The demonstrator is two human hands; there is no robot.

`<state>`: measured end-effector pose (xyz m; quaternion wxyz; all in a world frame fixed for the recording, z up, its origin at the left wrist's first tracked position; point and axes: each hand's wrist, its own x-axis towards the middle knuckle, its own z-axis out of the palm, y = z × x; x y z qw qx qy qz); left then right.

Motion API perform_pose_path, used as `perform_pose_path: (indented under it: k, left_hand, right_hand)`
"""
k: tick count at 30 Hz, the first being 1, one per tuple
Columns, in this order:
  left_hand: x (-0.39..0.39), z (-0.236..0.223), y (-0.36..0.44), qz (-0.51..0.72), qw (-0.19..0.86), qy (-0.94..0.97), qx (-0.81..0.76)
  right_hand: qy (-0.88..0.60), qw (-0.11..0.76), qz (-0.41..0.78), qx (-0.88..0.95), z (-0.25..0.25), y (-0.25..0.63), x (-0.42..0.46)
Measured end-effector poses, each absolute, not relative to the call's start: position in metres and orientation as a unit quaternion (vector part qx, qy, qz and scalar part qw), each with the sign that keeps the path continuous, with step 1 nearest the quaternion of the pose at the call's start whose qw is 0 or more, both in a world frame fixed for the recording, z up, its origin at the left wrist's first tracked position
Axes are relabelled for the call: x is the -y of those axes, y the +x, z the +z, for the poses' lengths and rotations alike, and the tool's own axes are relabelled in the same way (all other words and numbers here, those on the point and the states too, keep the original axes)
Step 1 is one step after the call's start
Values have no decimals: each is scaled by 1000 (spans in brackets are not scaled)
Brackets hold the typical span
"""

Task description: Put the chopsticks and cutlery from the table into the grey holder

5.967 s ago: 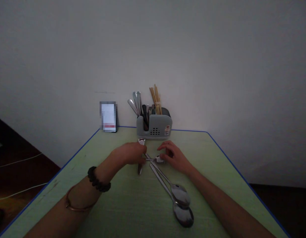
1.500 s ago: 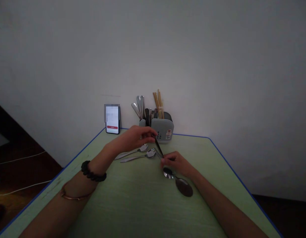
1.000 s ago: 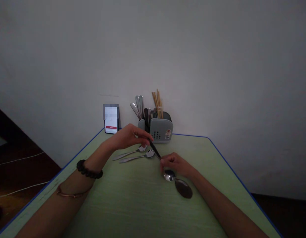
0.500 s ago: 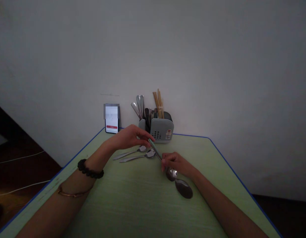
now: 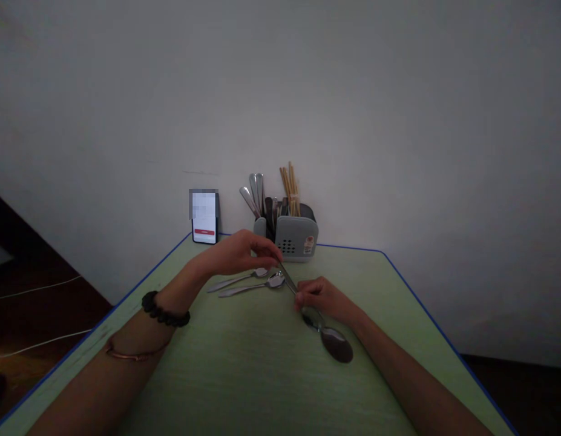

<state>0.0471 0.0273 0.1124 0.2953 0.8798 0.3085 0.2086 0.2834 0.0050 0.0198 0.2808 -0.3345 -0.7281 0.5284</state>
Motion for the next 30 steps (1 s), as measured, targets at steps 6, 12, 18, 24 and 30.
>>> perform_pose_path:
  k: [6, 12, 18, 24, 30]
  left_hand:
    - [-32, 112, 42, 332, 364, 804, -332]
    - [-38, 132, 15, 579, 284, 677, -355]
    - [-41, 156, 17, 743, 174, 584, -276]
    - [-61, 188, 32, 771, 96, 584, -237]
    - [-99, 177, 52, 705, 117, 638, -288]
  right_hand:
    - [-347, 346, 543, 682, 9, 282, -9]
    - [-336, 448, 648, 517, -3, 279, -20]
    - [-352, 440, 670, 483, 2, 278, -17]
    - [-357, 437, 667, 486, 1, 278, -19]
    - [-351, 436, 670, 488, 1, 278, -19]
